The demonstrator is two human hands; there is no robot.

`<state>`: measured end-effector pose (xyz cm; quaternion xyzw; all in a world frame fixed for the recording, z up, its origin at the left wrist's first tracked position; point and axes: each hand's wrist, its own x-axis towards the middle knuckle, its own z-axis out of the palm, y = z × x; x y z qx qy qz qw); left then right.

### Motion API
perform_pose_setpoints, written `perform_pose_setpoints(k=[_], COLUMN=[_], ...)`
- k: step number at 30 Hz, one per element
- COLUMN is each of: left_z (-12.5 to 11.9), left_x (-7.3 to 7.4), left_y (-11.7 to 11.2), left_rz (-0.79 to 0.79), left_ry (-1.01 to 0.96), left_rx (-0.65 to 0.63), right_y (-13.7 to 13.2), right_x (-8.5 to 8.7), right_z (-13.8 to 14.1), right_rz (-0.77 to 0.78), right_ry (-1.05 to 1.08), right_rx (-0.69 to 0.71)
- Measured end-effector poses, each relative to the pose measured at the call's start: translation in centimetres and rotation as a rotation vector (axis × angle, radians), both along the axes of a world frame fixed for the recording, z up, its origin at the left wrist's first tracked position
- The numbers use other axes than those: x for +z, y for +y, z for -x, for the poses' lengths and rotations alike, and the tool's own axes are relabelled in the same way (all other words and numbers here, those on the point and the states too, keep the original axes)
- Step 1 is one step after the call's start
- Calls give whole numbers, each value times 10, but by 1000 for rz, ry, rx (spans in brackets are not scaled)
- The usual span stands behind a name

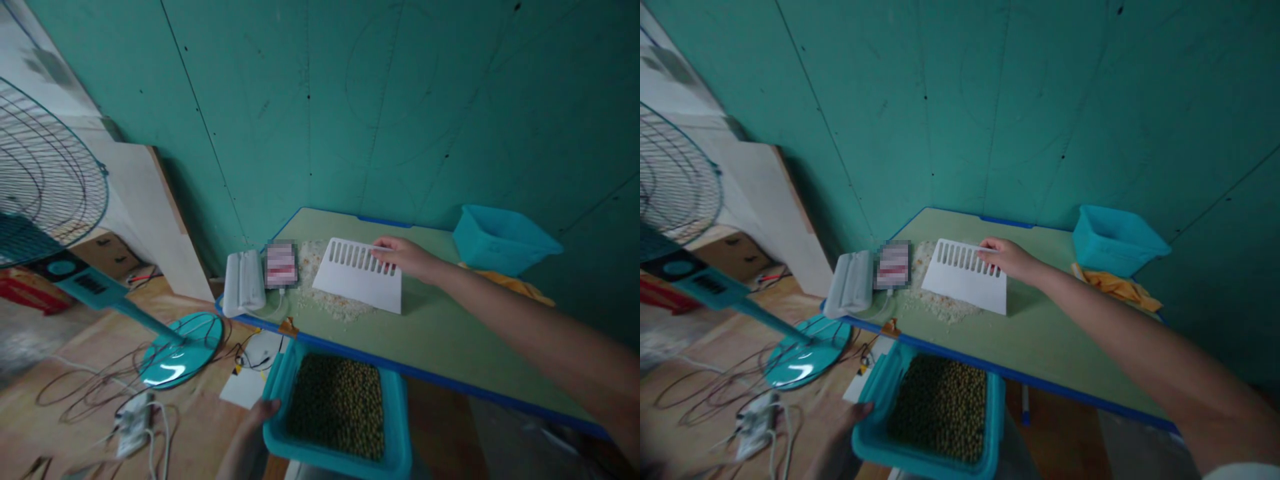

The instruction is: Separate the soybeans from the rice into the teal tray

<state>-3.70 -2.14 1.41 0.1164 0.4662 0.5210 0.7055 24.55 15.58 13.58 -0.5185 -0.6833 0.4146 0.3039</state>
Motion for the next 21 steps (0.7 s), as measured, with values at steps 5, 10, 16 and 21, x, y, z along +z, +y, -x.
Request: perform_pose_setpoints(k=[5, 10, 16, 21], left_z=[1, 2, 2, 2], left_x=[-8, -12, -11, -14], left_y=[-1, -1, -2, -4], left_rz=[-14, -28, -20, -27], left_ry=[40, 52, 26, 29], left_rx=[-24, -40, -38, -26], right_y=[-7, -16, -15, -9], right_x=[2, 1, 6, 1], right_z=[3, 5, 2, -4], right_rz=[3, 16, -15, 0], right_ry=[15, 22, 21, 8], right_rx=[22, 52, 4, -19])
